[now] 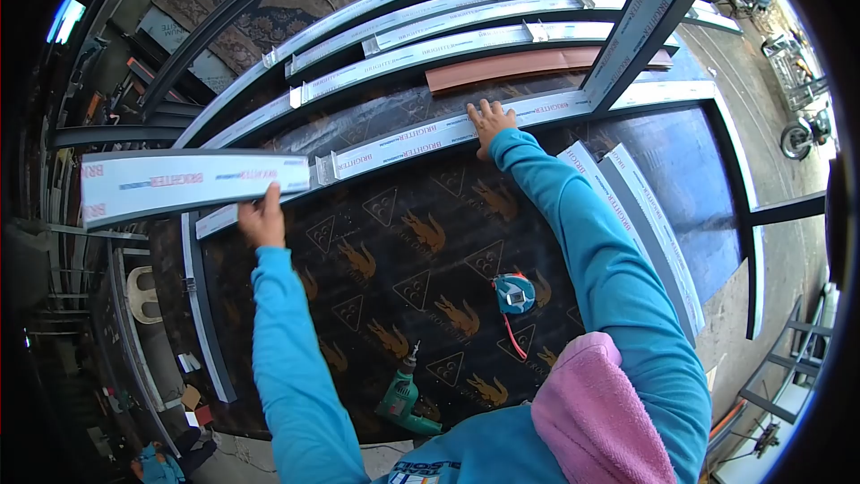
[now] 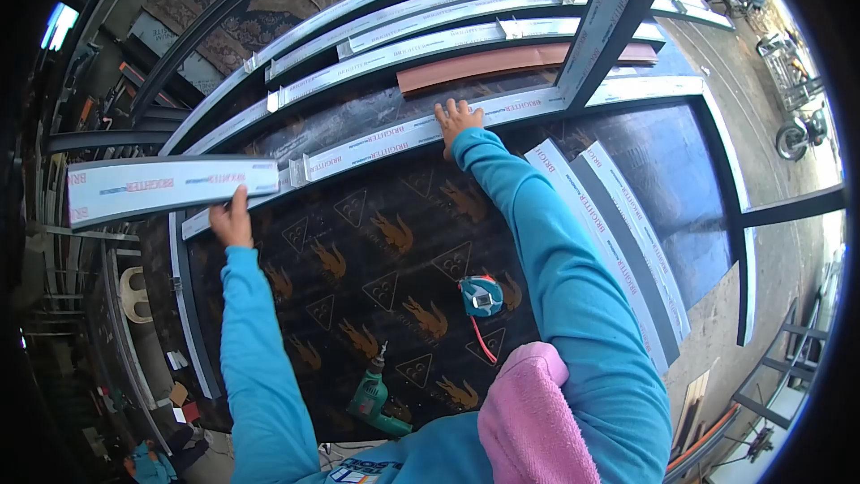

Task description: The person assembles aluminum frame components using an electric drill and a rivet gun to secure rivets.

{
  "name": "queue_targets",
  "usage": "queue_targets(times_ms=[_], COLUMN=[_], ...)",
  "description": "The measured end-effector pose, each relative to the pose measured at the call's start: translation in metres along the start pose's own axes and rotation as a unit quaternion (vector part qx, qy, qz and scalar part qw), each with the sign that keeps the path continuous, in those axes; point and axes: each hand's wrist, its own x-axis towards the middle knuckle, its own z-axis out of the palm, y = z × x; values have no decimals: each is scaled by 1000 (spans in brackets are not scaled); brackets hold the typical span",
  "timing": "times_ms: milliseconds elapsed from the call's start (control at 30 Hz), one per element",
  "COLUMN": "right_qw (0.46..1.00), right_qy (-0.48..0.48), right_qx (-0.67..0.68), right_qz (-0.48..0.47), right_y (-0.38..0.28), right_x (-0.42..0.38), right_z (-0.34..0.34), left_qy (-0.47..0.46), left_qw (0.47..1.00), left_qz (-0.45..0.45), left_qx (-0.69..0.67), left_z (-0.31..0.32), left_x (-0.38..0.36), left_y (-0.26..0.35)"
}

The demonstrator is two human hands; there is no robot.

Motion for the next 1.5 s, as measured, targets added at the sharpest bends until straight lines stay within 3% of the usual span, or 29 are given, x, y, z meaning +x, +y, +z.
queue_targets(times_ms=[100, 167, 300, 367, 433, 633, 700, 767, 833, 867, 933, 967, 1033, 1067, 1133, 1200, 1333, 1467, 1500], right_qw=[1000, 999, 999, 999, 999, 999, 999, 1000, 999, 999, 999, 999, 999, 999, 999, 999, 999, 999, 999], right_qy=[18, 27, 36, 40, 19, -5, 27, 19, 1, -14, -14, -9, -7, -17, -41, -38, -28, -15, 4], right_qx=[-15, -16, 21, 18, 11, -11, -18, -16, -20, -20, -26, -26, -22, -23, -22, -22, -21, -35, -46], right_qz=[-2, 9, 15, 15, 24, 39, 16, 14, 25, 23, 31, 24, 31, 28, 23, 24, 17, 6, -8], right_y=[-2, -2, -1, -4, -3, 2, 7, 10, 14, 19, 28, 32, 38, 38, 39, 42, 45, 44, 46], right_x=[16, 22, 22, 20, 19, 9, -1, -11, -19, -25, -35, -38, -44, -48, -55, -62, -70, -66, -66], right_z=[6, 8, 1, -4, -4, 4, 12, 12, 10, 10, 12, 13, 16, 14, 12, 14, 16, 21, 21], left_qy=[-57, -83, -101, -129, -152, -137, -135, -115, -109, -122, -132, -141, -184, -155, -138, -123, -265, -310, -319], left_qw=[987, 954, 784, 726, 677, 606, 605, 631, 621, 626, 615, 618, 538, 563, 583, 760, 848, 855, 865], left_qz=[30, -37, -146, -186, -235, -351, -390, -366, -440, -434, -530, -525, -533, -515, -265, -65, -11, 108, 104], left_qx=[150, 285, 594, 649, 681, 701, 681, 675, 639, 636, 569, 567, 627, 628, 755, 635, 460, 402, 372], left_z=[-91, -148, -238, -270, -295, -377, -393, -416, -415, -412, -403, -400, -397, -366, -335, -284, -170, -71, -44], left_x=[-29, -59, -127, -153, -172, -215, -224, -242, -243, -240, -232, -225, -207, -193, -179, -162, -123, -110, -107], left_y=[16, 16, 18, 21, 22, -8, -19, -43, -54, -58, -56, -59, -62, -43, -45, -34, -18, -24, -16])
